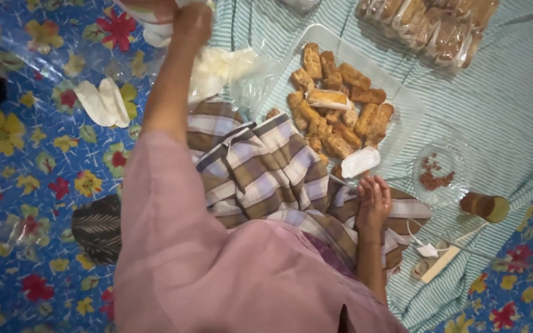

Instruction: Wrapping individual fried food items in small plastic sheets

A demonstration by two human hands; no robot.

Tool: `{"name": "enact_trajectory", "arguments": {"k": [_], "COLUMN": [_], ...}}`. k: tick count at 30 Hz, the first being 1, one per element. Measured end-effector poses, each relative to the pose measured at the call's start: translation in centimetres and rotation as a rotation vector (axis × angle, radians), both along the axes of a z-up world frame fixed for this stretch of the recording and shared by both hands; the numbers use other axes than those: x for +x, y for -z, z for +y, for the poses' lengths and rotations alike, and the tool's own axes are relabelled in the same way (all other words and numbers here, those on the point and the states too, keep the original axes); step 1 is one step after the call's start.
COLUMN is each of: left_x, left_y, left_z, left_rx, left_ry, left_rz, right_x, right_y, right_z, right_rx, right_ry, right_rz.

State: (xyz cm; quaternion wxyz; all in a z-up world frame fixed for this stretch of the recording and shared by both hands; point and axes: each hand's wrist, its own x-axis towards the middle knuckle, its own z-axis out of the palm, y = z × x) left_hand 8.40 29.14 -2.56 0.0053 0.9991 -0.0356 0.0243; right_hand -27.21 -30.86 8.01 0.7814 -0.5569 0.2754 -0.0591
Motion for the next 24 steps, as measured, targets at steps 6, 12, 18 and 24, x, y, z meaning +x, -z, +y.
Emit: {"name": "enact_trajectory", "arguments": {"k": [6,12,18,24], "left_x": [-2.4,-7.0,-14.0,-19.1], "left_y": [-8.1,-17.6,-27.7,-26.7], "left_z": [2.4,0.5,-6.8,-14.1], "left_rx": [-0.6,-0.874,-1.359,-1.982], "left_ry": [-0.169,-0.295,-0.157,0.104], "left_rz": [0.168,0.283,0.193,0.27], "right_x": [0.1,0.2,0.2,3.4], "right_y": [1.2,0.6,3.3,-4.8], "right_z": [-0.8,-0.2,-1.9,6.0], "right_rx": [0.068,0.054,0.056,-0.034], "right_ry": [0.003,0.002,-0.071,-0.273], "right_rz": [-0.02,-0.027,-0.1,-0.138]}}
